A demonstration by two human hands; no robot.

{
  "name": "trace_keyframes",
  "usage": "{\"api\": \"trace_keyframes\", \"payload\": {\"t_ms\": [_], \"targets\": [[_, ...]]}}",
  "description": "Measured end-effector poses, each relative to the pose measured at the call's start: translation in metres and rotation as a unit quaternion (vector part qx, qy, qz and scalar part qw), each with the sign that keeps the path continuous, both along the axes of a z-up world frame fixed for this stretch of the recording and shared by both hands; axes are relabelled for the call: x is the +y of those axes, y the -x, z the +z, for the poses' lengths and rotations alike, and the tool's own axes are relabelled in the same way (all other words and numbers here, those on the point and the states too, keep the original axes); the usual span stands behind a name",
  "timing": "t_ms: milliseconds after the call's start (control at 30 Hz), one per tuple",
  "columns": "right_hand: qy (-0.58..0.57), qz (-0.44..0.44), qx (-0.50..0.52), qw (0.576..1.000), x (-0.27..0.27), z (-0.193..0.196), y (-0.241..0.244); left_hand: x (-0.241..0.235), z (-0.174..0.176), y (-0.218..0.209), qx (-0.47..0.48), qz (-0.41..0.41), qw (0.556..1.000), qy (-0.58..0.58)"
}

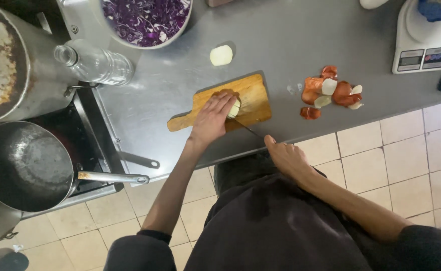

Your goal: Peel and finely chop an onion on a wooden board, then pour oil from a bottle into a pot on a stove.

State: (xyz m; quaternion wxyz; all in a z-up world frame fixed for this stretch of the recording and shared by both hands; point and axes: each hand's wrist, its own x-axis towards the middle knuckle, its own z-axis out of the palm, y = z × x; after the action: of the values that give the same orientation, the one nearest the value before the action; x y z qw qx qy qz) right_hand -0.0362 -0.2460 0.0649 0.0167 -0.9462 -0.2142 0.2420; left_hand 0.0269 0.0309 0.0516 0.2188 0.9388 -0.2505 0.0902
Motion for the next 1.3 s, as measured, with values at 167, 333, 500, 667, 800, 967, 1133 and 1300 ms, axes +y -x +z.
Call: {"api": "trace_keyframes", "payload": {"t_ms": [167,333,500,667,800,967,1133,1300], "targets": [[-0.040,-0.058,0.070,0.995,-0.033,0.050,0.004,-0.002,0.004,0.012,0.082,0.040,0.995,0.036],[-0.379,-0.090,0.036,0.920,-0.031,-0.009,-0.007,-0.027,0.003,0.040,0.070,0.161,0.976,0.127],[-0.527,-0.282,0.103,0.795,0.039,-0.021,-0.035,-0.028,-0.004,0.049,0.018,0.142,0.980,0.139],[-0.535,-0.304,0.069,0.785,0.060,-0.033,-0.045,-0.026,0.008,0.045,0.042,0.137,0.980,0.137],[-0.509,-0.293,0.037,0.808,0.071,-0.032,-0.044,-0.026,0.007,0.044,0.018,0.134,0.981,0.141],[-0.496,-0.307,0.026,0.812,0.076,-0.033,-0.037,-0.027,0.001,0.044,0.020,0.144,0.977,0.153],[-0.507,-0.323,0.044,0.798,0.073,-0.040,-0.024,-0.028,-0.002,0.045,0.009,0.146,0.977,0.154],[-0.479,-0.324,0.098,0.810,0.049,-0.040,-0.001,-0.030,-0.006,0.047,0.001,0.151,0.979,0.135]]}}
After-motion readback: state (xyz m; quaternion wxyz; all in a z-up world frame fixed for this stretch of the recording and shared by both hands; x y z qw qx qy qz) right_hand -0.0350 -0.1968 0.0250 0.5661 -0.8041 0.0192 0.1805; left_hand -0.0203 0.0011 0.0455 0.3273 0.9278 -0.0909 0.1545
